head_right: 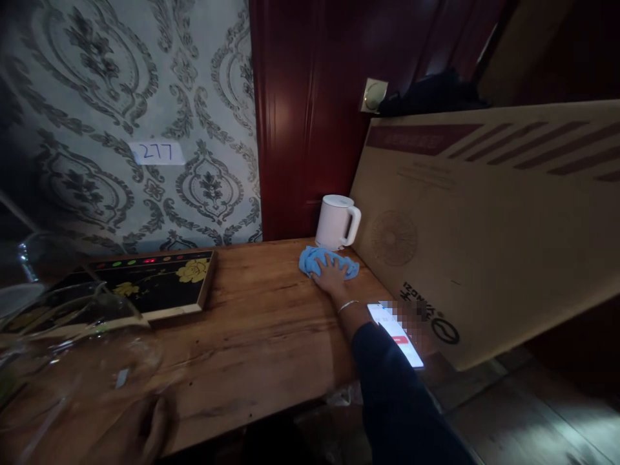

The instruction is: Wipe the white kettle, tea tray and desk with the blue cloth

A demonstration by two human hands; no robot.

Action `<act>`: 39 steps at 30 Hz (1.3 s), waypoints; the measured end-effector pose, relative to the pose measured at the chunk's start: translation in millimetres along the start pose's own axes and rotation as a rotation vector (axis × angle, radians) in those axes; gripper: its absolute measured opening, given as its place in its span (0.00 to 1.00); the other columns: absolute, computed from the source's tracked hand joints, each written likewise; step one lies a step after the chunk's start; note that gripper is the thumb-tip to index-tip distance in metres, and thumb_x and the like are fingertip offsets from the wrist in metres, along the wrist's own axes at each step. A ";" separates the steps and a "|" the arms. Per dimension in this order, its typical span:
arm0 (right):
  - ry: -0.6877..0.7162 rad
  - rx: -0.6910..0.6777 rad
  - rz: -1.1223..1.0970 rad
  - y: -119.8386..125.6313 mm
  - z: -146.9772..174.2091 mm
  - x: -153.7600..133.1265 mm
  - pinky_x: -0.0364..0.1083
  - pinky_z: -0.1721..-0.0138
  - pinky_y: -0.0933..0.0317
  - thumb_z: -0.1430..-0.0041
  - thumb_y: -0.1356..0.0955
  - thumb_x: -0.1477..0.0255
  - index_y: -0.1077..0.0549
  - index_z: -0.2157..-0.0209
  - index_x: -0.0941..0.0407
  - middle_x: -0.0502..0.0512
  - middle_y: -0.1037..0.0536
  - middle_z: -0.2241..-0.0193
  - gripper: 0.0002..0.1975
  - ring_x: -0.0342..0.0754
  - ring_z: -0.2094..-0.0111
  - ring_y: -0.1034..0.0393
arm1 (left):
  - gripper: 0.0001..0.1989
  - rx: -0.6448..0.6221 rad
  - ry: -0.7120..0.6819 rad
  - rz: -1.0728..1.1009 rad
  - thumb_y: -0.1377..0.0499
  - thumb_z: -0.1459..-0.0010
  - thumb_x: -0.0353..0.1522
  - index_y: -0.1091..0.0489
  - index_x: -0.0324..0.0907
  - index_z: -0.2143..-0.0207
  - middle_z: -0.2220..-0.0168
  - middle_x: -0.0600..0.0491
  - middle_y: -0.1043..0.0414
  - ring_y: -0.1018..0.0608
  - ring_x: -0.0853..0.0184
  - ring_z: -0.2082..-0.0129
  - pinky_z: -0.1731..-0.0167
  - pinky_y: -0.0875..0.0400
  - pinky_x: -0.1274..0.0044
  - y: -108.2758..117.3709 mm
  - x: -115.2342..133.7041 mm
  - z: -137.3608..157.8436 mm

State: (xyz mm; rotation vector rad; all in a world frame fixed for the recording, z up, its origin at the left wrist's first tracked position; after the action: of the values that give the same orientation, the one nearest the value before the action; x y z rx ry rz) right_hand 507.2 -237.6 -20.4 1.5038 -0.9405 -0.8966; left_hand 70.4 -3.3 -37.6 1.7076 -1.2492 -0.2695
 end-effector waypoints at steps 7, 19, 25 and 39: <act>-0.131 -0.067 -0.062 18.5 34.1 43.4 0.67 0.43 0.46 0.32 0.43 0.52 0.46 0.30 0.48 0.62 0.53 0.28 0.32 0.71 0.32 0.53 | 0.20 0.033 0.029 -0.061 0.53 0.38 0.44 0.27 0.45 0.70 0.73 0.49 0.21 0.24 0.63 0.76 0.78 0.41 0.76 0.7 8.0 -1.0; 0.112 -0.055 -0.034 14.3 178.4 -48.7 0.71 0.42 0.48 0.33 0.39 0.57 0.45 0.31 0.42 0.56 0.54 0.27 0.30 0.69 0.32 0.54 | 0.20 0.039 0.006 -0.082 0.52 0.36 0.41 0.24 0.40 0.64 0.69 0.47 0.21 0.22 0.62 0.71 0.73 0.37 0.76 -8.5 7.9 1.3; 0.306 -0.005 -0.108 11.5 254.6 -65.2 0.68 0.41 0.49 0.35 0.36 0.60 0.39 0.34 0.41 0.53 0.49 0.28 0.29 0.67 0.32 0.53 | 0.18 0.020 0.008 -0.061 0.49 0.38 0.40 0.23 0.41 0.66 0.71 0.47 0.22 0.23 0.62 0.72 0.74 0.40 0.76 -3.8 13.3 2.2; 0.814 -0.133 -0.307 11.7 290.5 -213.4 0.67 0.38 0.55 0.39 0.33 0.60 0.39 0.35 0.39 0.48 0.51 0.28 0.31 0.65 0.31 0.56 | 0.16 0.188 0.118 0.437 0.50 0.38 0.37 0.27 0.41 0.73 0.74 0.53 0.25 0.23 0.67 0.73 0.70 0.30 0.77 21.3 5.0 29.3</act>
State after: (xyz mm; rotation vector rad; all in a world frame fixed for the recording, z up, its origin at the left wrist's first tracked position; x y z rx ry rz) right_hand 155.9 -157.2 -33.3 1.7060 -0.0574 -0.4545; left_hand 40.5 -24.1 -34.0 1.5288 -1.5551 0.2117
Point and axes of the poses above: each hand's wrist, its own z-axis away from the middle knuckle, its own y-axis out of the back of the hand, x = y × z, the point moved 5 cm from there along -z, towards the middle knuckle
